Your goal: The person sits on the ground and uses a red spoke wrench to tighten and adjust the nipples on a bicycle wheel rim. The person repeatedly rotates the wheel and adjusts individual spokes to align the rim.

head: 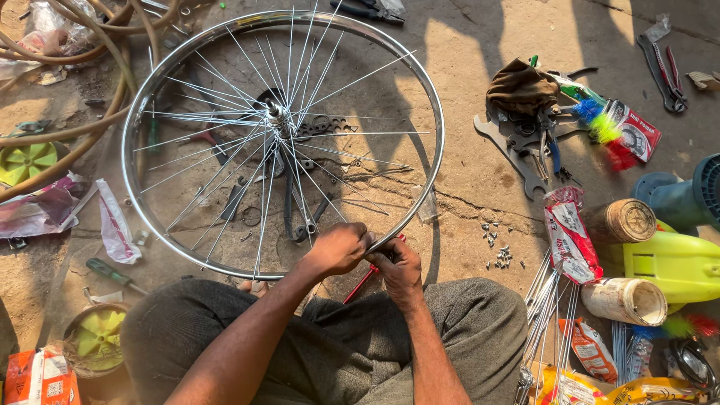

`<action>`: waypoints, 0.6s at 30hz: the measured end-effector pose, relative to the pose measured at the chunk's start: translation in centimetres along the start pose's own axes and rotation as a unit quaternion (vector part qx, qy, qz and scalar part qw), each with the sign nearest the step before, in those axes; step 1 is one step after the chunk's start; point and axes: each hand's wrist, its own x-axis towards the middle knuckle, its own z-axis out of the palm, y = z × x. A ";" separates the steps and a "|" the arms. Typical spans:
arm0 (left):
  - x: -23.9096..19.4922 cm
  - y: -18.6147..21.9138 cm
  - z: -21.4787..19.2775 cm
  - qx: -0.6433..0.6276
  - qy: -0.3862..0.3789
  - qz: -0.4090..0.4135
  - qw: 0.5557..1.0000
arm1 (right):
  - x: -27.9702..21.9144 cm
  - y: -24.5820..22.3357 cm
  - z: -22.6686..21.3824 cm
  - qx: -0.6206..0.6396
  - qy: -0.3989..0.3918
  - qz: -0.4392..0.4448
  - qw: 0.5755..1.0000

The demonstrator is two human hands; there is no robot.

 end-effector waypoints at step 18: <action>-2.0 2.6 -3.0 -0.304 -0.035 -0.075 0.949 | -1.5 4.2 3.7 -0.030 0.170 -0.159 0.972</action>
